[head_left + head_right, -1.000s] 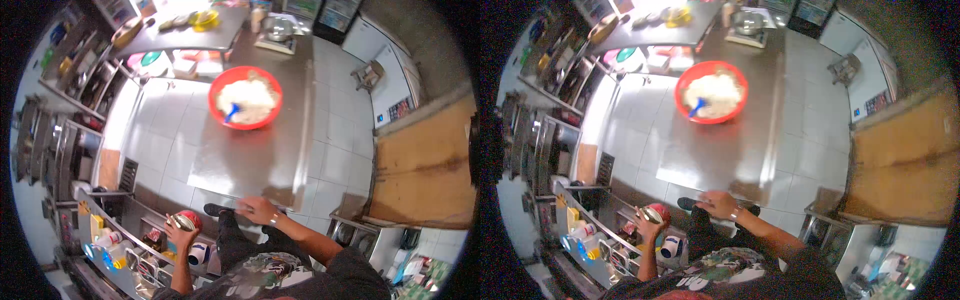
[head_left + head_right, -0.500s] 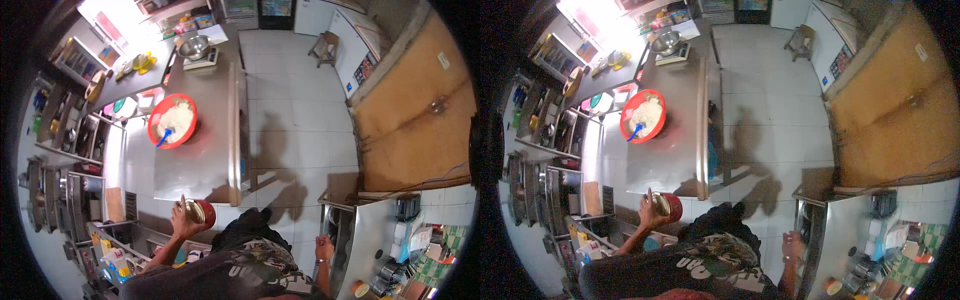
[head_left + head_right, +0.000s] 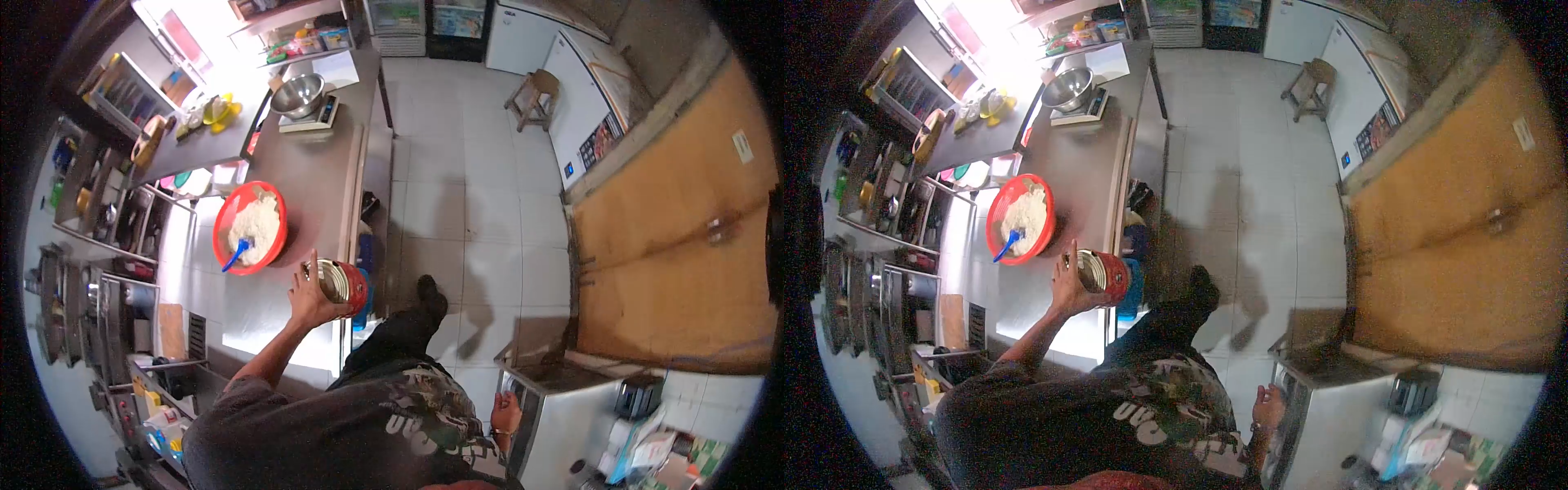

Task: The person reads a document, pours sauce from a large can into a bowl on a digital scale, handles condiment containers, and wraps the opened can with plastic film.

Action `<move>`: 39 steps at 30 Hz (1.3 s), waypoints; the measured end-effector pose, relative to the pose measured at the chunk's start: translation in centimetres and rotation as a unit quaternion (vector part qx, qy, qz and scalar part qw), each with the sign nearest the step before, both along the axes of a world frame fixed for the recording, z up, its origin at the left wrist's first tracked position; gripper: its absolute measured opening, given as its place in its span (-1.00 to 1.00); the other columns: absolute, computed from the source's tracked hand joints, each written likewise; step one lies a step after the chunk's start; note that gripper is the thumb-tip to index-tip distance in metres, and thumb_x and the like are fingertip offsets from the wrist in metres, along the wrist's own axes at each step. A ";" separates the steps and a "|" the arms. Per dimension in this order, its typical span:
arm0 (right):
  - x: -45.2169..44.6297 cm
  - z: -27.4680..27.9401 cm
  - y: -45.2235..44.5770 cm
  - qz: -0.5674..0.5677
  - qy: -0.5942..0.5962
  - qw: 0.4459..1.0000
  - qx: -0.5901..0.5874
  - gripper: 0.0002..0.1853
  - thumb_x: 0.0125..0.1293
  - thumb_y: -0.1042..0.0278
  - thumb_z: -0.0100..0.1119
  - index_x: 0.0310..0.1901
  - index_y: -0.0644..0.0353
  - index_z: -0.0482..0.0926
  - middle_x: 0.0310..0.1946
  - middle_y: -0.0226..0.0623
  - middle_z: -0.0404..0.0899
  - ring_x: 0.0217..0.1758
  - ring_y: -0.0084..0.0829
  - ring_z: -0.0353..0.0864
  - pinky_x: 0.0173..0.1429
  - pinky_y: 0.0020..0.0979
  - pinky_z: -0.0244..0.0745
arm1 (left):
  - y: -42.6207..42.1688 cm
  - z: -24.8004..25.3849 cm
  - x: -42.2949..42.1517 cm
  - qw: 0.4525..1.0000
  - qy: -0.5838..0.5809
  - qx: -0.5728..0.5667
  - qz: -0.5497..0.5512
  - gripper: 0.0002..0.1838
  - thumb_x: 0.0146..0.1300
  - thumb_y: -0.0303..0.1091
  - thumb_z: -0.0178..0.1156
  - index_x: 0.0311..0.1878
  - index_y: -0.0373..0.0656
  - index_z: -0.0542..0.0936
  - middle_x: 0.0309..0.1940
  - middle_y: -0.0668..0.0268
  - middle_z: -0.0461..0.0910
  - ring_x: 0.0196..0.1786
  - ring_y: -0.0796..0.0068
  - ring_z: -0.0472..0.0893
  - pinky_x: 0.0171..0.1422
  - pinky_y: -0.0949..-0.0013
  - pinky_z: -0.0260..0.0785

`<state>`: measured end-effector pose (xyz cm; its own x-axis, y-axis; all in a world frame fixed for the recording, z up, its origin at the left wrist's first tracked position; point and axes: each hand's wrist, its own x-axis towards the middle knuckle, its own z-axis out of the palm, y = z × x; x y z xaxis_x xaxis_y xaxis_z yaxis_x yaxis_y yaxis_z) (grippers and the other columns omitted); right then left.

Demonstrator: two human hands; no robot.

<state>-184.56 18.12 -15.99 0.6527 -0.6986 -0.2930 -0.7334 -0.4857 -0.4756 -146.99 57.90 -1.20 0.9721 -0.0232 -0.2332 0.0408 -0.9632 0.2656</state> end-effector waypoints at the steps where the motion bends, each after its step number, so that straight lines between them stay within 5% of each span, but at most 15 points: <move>1: 2.1 -0.8 -1.4 0.014 -0.006 1.000 -0.002 -0.63 0.41 0.04 0.29 0.03 0.16 0.62 -0.22 -0.13 0.74 -0.24 -0.13 0.77 -0.14 -0.11 0.65 | -0.6 -0.2 1.6 1.000 0.007 -0.010 0.017 0.63 -0.42 0.18 0.69 0.67 -0.01 -0.20 0.48 -0.26 0.07 0.49 -0.29 0.16 0.37 -0.37 0.21; 12: 35.0 -1.0 -16.8 0.177 -0.084 0.977 -0.081 -0.57 0.37 -0.04 0.34 0.00 0.19 0.67 -0.33 -0.20 0.74 -0.37 -0.30 0.72 -0.23 -0.24 0.64 | -7.0 -2.5 18.7 0.980 -0.014 0.031 0.194 0.51 -0.33 0.23 0.58 0.67 -0.01 -0.10 0.46 -0.31 0.09 0.50 -0.38 0.16 0.42 -0.38 0.15; 14: 41.2 1.5 -17.9 0.129 -0.069 0.989 0.000 -0.60 0.36 0.03 0.37 0.01 0.21 0.67 -0.32 -0.19 0.75 -0.38 -0.35 0.72 -0.27 -0.30 0.63 | -8.5 -2.5 21.8 0.972 -0.010 0.015 0.235 0.49 -0.34 0.20 0.57 0.67 0.01 -0.09 0.46 -0.32 0.09 0.49 -0.41 0.16 0.44 -0.38 0.14; 21: 60.5 -1.7 -23.0 0.241 -0.071 0.968 0.020 -0.62 0.34 0.10 0.39 0.01 0.22 0.65 -0.33 -0.21 0.75 -0.42 -0.35 0.72 -0.31 -0.30 0.61 | -13.0 -5.3 35.1 0.954 -0.019 -0.033 0.296 0.53 -0.38 0.17 0.58 0.68 0.07 -0.14 0.46 -0.28 0.11 0.47 -0.40 0.19 0.43 -0.35 0.16; 28: 83.0 -0.6 -26.4 0.351 -0.032 0.935 0.028 -0.54 0.34 -0.03 0.33 0.03 0.21 0.64 -0.19 -0.17 0.74 -0.29 -0.24 0.75 -0.11 -0.16 0.61 | -18.8 -3.5 52.0 0.928 0.020 -0.036 0.369 0.60 -0.47 0.20 0.61 0.68 0.11 -0.16 0.49 -0.24 0.06 0.48 -0.38 0.16 0.41 -0.36 0.15; 32: 95.4 0.3 -25.7 0.431 -0.015 0.901 0.053 -0.54 0.35 -0.03 0.33 0.08 0.18 0.61 -0.15 -0.16 0.73 -0.21 -0.16 0.74 -0.04 -0.13 0.60 | -19.9 -3.9 61.5 0.893 0.019 -0.079 0.443 0.57 -0.40 0.26 0.56 0.68 0.14 -0.21 0.55 -0.32 -0.03 0.53 -0.45 0.09 0.51 -0.41 0.01; 34: 100.9 0.2 -23.8 0.503 -0.120 0.852 0.074 -0.57 0.31 0.05 0.40 0.04 0.20 0.63 -0.22 -0.18 0.75 -0.29 -0.23 0.75 -0.12 -0.24 0.63 | -20.3 -4.0 65.6 0.869 0.025 -0.099 0.485 0.54 -0.34 0.27 0.53 0.68 0.16 -0.23 0.56 -0.34 -0.08 0.56 -0.46 0.05 0.54 -0.41 -0.06; 39: 111.1 -0.2 -13.7 0.525 -0.026 0.814 0.247 -0.33 0.24 0.18 0.50 0.33 0.16 0.44 0.05 -0.16 0.68 -0.02 -0.33 0.72 -0.03 -0.29 0.64 | -19.8 -5.6 73.4 0.821 0.020 -0.114 0.559 0.52 -0.27 0.31 0.53 0.67 0.19 -0.27 0.56 -0.37 -0.10 0.58 -0.46 0.01 0.54 -0.43 -0.09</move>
